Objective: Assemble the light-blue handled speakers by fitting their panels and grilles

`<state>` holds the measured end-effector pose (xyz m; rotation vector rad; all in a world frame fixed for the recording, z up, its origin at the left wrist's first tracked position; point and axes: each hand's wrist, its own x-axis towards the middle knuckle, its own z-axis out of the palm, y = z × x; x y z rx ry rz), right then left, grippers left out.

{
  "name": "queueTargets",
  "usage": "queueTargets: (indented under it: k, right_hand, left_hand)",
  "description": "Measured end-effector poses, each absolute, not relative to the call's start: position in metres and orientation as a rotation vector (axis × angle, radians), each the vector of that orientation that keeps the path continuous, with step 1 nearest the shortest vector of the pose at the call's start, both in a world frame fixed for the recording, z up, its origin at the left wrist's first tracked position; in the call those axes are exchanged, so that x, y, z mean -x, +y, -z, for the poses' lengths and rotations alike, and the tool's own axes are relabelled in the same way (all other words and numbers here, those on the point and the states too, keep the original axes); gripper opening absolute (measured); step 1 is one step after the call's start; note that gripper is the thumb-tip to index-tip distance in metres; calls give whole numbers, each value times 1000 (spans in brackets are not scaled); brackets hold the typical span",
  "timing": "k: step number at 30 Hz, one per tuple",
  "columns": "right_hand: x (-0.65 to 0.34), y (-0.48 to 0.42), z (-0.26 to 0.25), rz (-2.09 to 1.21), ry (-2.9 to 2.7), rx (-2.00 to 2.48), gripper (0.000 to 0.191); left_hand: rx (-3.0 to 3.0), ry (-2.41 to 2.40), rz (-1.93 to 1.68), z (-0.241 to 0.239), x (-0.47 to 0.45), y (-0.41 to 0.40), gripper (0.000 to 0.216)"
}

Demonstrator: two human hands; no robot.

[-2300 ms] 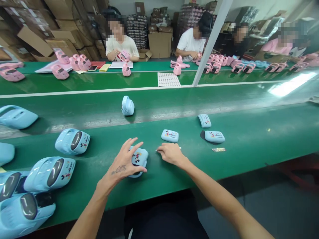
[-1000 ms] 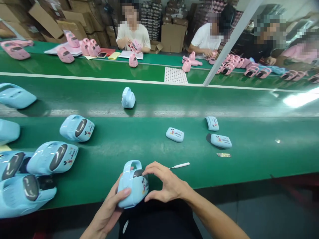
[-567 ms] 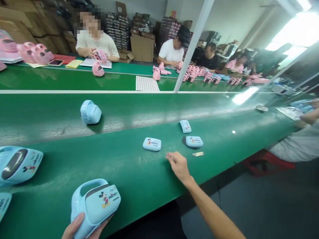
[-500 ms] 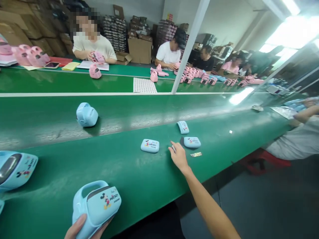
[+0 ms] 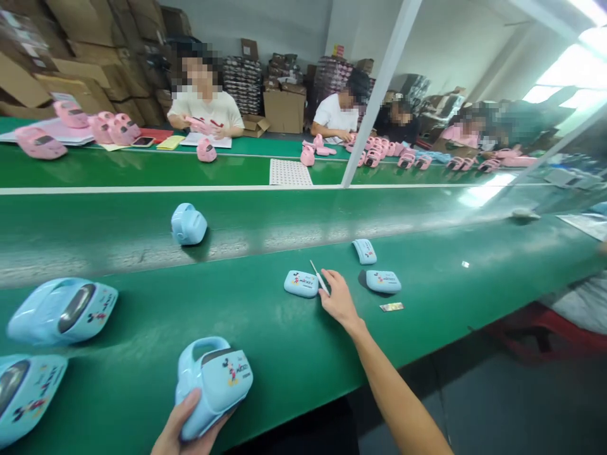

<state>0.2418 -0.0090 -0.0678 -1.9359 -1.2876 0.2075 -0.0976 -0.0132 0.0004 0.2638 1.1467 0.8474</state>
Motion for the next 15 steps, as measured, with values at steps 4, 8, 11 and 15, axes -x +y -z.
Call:
queueTargets:
  k: [4,8,11,15]
  right_hand:
    - [-190,-41,28,-397,-1395,1586,45]
    - [-118,-81,-4,-833,-1583,1246,67]
    - [-83,-98,-6,-928,-1509,1184,68]
    - [-61,-110,8,-965,-1364,1200,57]
  left_hand:
    - [-299,1172,-829,-11,88,-23,83]
    - [-421,1170,-700,-17,91,-45,81]
    - [-487,1200,-621,-23,97,-69,83]
    - [-527,1300,-606,-29,103,-95,76]
